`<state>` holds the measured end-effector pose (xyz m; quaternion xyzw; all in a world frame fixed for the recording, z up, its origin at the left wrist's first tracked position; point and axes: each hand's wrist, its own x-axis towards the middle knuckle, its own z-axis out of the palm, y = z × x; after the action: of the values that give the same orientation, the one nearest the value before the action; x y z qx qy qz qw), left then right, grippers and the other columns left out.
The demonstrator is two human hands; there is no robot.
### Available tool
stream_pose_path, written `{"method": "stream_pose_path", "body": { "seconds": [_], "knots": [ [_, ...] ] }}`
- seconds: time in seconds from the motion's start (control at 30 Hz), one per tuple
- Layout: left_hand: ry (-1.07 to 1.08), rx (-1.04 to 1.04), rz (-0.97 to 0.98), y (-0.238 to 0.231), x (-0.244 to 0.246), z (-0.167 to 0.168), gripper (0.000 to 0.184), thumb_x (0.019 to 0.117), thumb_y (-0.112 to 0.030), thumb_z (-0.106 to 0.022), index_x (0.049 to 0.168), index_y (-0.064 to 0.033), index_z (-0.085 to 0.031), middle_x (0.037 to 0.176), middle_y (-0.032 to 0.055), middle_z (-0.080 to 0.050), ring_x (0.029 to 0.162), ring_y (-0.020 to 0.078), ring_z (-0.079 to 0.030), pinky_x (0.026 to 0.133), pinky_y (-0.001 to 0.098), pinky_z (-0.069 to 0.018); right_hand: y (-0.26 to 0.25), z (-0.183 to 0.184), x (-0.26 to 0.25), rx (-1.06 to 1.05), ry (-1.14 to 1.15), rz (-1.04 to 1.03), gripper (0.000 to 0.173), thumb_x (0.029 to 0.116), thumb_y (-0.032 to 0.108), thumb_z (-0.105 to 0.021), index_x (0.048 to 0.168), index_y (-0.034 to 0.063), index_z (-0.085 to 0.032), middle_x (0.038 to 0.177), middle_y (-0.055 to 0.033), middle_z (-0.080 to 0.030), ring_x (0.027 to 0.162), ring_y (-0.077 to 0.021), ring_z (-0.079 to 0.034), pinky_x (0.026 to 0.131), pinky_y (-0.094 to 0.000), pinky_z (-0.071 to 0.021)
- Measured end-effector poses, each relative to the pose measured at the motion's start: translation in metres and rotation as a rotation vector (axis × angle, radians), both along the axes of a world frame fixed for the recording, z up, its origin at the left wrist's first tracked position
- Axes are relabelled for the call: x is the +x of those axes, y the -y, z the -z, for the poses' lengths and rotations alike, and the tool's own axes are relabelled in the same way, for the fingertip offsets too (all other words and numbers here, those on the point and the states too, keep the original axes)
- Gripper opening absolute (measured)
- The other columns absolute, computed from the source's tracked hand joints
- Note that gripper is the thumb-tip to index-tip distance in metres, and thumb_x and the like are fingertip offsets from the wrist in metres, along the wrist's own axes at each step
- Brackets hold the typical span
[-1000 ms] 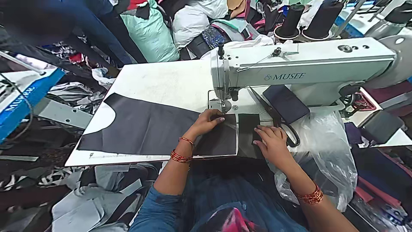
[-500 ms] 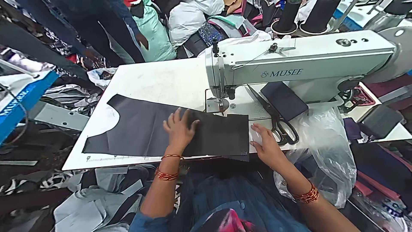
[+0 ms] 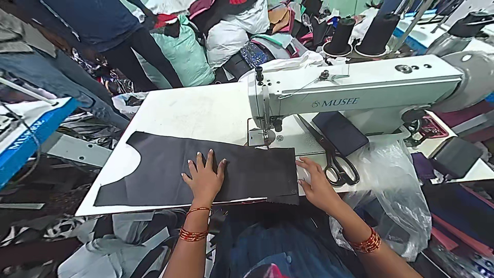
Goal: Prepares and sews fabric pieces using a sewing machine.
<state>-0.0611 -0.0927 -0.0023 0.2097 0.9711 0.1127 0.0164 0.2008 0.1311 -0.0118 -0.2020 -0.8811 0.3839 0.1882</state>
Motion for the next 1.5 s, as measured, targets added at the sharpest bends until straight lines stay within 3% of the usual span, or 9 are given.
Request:
{"method": "stream_pose_path", "body": {
  "seconds": [0.37,0.9,1.0,1.07,1.1,1.2,1.3,1.4,1.5],
  "knots": [
    [-0.010,0.014,0.007,0.001,0.001,0.000,0.070,0.1020,-0.063,-0.040,0.158,-0.0210,-0.042,0.166,0.0235,-0.028,0.152,0.0539,-0.020,0.111,0.0831,-0.0101,-0.004,0.005,0.002,-0.013,-0.049,-0.033,0.059,0.0893,0.005,-0.065,0.145,-0.0030,-0.048,0.144,-0.0172,-0.058,0.136,-0.0354,-0.052,0.112,-0.0483,-0.0438],
    [0.016,0.038,0.043,0.005,-0.005,0.002,0.070,0.1032,-0.062,-0.041,0.161,-0.0217,-0.036,0.167,0.0231,-0.025,0.152,0.0541,-0.017,0.107,0.0855,-0.0098,-0.005,0.002,0.004,-0.033,-0.035,-0.039,0.058,0.0926,0.007,-0.065,0.147,-0.0003,-0.046,0.146,-0.0156,-0.056,0.139,-0.0346,-0.048,0.114,-0.0524,-0.0408],
    [-0.001,0.142,0.042,0.009,-0.006,0.000,0.071,0.1036,-0.057,-0.043,0.162,-0.0181,-0.032,0.166,0.0254,-0.025,0.152,0.0553,-0.017,0.107,0.0859,-0.0075,-0.004,-0.003,0.011,0.023,-0.094,-0.001,0.045,0.0934,0.007,-0.064,0.136,-0.0028,-0.057,0.134,-0.0192,-0.064,0.129,-0.0373,-0.057,0.109,-0.0517,-0.0458],
    [-0.069,0.215,0.071,0.008,-0.004,-0.003,0.070,0.1029,-0.053,-0.044,0.160,-0.0148,-0.036,0.164,0.0281,-0.028,0.151,0.0566,-0.018,0.108,0.0856,-0.0057,-0.004,-0.002,0.018,0.130,-0.118,0.010,0.032,0.0931,0.008,-0.063,0.123,-0.0009,-0.067,0.121,-0.0177,-0.070,0.119,-0.0388,-0.062,0.104,-0.0524,-0.0474],
    [-0.105,0.251,0.107,0.004,-0.002,-0.005,0.067,0.1024,-0.051,-0.045,0.157,-0.0119,-0.041,0.162,0.0292,-0.031,0.150,0.0573,-0.022,0.109,0.0845,-0.0079,-0.004,0.000,0.021,0.171,-0.123,-0.002,0.027,0.0931,0.008,-0.062,0.118,0.0008,-0.071,0.117,-0.0160,-0.072,0.117,-0.0383,-0.063,0.103,-0.0523,-0.0480],
    [-0.133,0.361,0.328,-0.018,0.014,-0.009,0.050,0.1013,-0.035,-0.055,0.138,-0.0015,-0.062,0.147,0.0274,-0.052,0.141,0.0525,-0.041,0.112,0.0737,-0.0275,0.001,0.007,0.030,0.200,-0.126,-0.088,0.023,0.0932,0.009,-0.059,0.111,0.0054,-0.074,0.114,-0.0116,-0.072,0.113,-0.0335,-0.064,0.100,-0.0474,-0.0502],
    [-0.060,0.441,0.662,-0.059,0.047,-0.004,0.033,0.1007,-0.025,-0.059,0.122,-0.0043,-0.074,0.132,0.0165,-0.068,0.133,0.0404,-0.055,0.111,0.0626,-0.0414,0.010,0.014,0.036,0.194,-0.131,-0.179,0.023,0.0941,0.011,-0.062,0.113,0.0086,-0.075,0.117,-0.0094,-0.071,0.114,-0.0299,-0.064,0.100,-0.0436,-0.0515],
    [0.067,0.400,0.858,-0.098,0.084,-0.005,0.033,0.1035,-0.020,-0.054,0.128,-0.0053,-0.072,0.136,0.0148,-0.066,0.135,0.0385,-0.055,0.111,0.0575,-0.0438,0.017,0.018,0.036,0.283,-0.119,-0.200,0.023,0.0917,0.008,-0.065,0.113,0.0089,-0.074,0.119,-0.0098,-0.071,0.114,-0.0312,-0.064,0.102,-0.0452,-0.0508],
    [0.135,0.246,0.879,-0.122,0.106,-0.007,0.039,0.1060,-0.020,-0.047,0.137,-0.0019,-0.064,0.146,0.0165,-0.059,0.141,0.0401,-0.049,0.116,0.0575,-0.0375,0.020,0.022,0.034,0.401,-0.155,-0.174,0.020,0.0950,0.011,-0.062,0.110,0.0090,-0.074,0.117,-0.0092,-0.072,0.113,-0.0303,-0.066,0.105,-0.0447,-0.0501]
  ]
}}
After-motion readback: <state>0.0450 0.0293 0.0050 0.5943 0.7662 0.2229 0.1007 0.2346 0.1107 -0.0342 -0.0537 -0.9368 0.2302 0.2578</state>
